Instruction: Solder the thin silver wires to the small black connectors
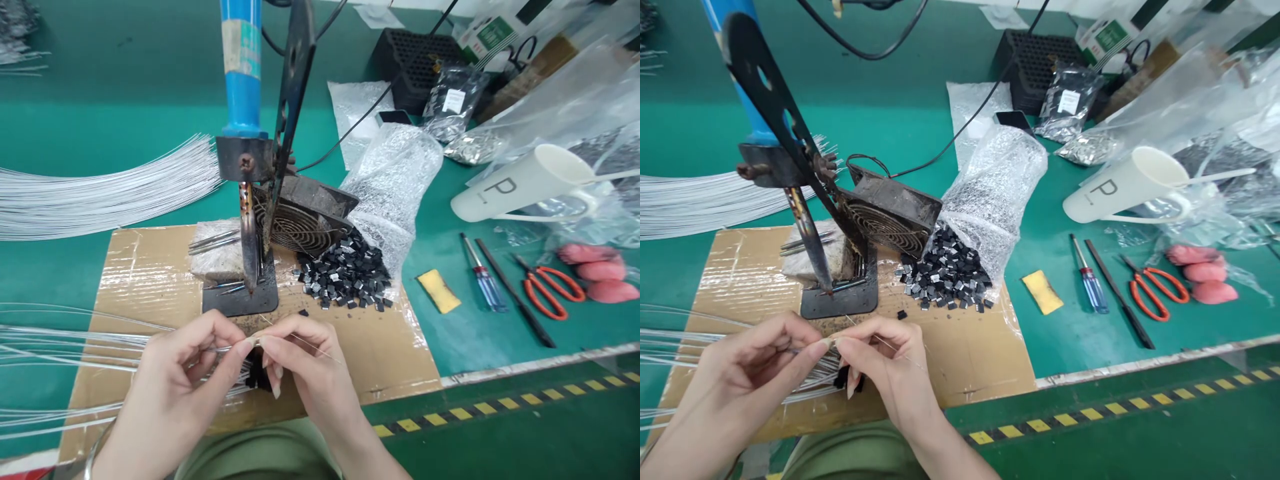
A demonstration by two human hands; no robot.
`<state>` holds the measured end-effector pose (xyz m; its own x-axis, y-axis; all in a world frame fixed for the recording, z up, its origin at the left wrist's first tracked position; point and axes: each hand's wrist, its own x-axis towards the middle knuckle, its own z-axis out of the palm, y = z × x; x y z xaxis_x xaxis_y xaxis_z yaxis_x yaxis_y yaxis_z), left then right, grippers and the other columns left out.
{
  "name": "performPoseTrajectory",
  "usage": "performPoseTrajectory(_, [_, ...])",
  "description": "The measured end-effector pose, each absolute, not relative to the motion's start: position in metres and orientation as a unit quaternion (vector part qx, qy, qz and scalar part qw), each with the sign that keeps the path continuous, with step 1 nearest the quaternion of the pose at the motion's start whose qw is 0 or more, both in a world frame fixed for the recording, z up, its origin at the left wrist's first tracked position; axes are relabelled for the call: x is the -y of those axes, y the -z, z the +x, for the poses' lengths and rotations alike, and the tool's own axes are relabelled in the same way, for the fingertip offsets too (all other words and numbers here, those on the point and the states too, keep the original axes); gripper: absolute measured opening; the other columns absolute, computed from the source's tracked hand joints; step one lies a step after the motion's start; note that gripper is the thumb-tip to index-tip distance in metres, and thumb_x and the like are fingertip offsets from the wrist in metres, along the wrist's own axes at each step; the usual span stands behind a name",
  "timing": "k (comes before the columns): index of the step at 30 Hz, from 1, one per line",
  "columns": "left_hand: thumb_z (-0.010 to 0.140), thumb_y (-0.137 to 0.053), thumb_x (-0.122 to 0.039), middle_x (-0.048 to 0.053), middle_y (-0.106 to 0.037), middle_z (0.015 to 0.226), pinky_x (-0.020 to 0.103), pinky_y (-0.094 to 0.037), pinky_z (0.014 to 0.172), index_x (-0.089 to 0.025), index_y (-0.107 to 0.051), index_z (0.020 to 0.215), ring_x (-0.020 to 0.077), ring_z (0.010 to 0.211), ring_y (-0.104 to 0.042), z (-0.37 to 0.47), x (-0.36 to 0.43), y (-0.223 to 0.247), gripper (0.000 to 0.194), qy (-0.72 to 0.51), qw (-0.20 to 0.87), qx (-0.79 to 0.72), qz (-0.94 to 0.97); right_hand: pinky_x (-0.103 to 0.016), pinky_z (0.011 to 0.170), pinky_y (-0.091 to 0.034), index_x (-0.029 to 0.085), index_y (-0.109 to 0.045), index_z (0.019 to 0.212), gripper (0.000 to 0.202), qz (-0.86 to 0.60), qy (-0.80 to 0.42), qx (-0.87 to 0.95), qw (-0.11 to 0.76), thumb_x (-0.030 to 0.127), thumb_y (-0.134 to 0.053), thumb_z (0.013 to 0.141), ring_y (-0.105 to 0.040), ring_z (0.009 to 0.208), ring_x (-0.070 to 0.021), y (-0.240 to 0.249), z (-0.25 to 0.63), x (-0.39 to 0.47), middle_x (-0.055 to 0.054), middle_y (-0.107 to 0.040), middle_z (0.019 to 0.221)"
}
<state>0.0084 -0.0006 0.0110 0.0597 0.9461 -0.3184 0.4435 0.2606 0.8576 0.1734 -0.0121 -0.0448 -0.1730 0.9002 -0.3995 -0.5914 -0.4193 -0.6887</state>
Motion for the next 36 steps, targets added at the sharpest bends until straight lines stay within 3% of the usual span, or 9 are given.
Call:
performPoseTrajectory(15, [0.088,-0.078,-0.049,-0.002,-0.057,0.057,0.019,-0.036,0.049,-0.02,-0.07,0.071,0.0111,0.054,-0.045,0.006,-0.01,-0.01,0.035,-0.263,0.567,-0.599,0.501,-0.023,0.048,-0.059,0.022,-0.087,0.086,0.019,-0.408,-0.726,0.235,0.502,0.04,-0.091,0.086,-0.064,0.049,-0.0113,0.048,0.176,0.015,0.0,-0.077,0.07])
performPoseTrajectory(27, [0.091,-0.071,-0.052,-0.001,-0.059,0.064,0.022,-0.029,0.053,-0.02,-0.07,0.072,0.011,0.058,-0.041,0.008,-0.006,-0.012,0.037,-0.236,0.552,-0.625,0.499,-0.021,0.043,-0.054,0.022,-0.087,0.079,0.017,-0.415,-0.728,0.216,0.502,0.037,-0.094,0.08,-0.062,0.045,-0.0105,0.045,0.176,0.01,0.001,-0.075,0.063])
performPoseTrajectory(31, [0.092,-0.071,-0.053,-0.002,-0.054,0.061,0.021,-0.03,0.053,-0.02,-0.071,0.073,0.011,0.057,-0.039,0.002,-0.009,-0.009,0.038,-0.215,0.559,-0.611,0.519,-0.02,0.043,-0.053,0.022,-0.087,0.078,0.016,-0.41,-0.737,0.205,0.497,0.036,-0.095,0.079,-0.062,0.045,-0.0107,0.047,0.176,0.01,0.001,-0.075,0.063])
performPoseTrajectory(36, [0.092,-0.072,-0.05,-0.001,-0.059,0.061,0.019,-0.036,0.052,-0.019,-0.07,0.075,0.011,0.057,-0.046,0.003,-0.009,-0.008,0.035,-0.223,0.568,-0.601,0.516,-0.02,0.045,-0.054,0.022,-0.088,0.081,0.015,-0.393,-0.743,0.199,0.504,0.036,-0.093,0.082,-0.061,0.047,-0.0097,0.049,0.174,0.012,0.001,-0.075,0.065])
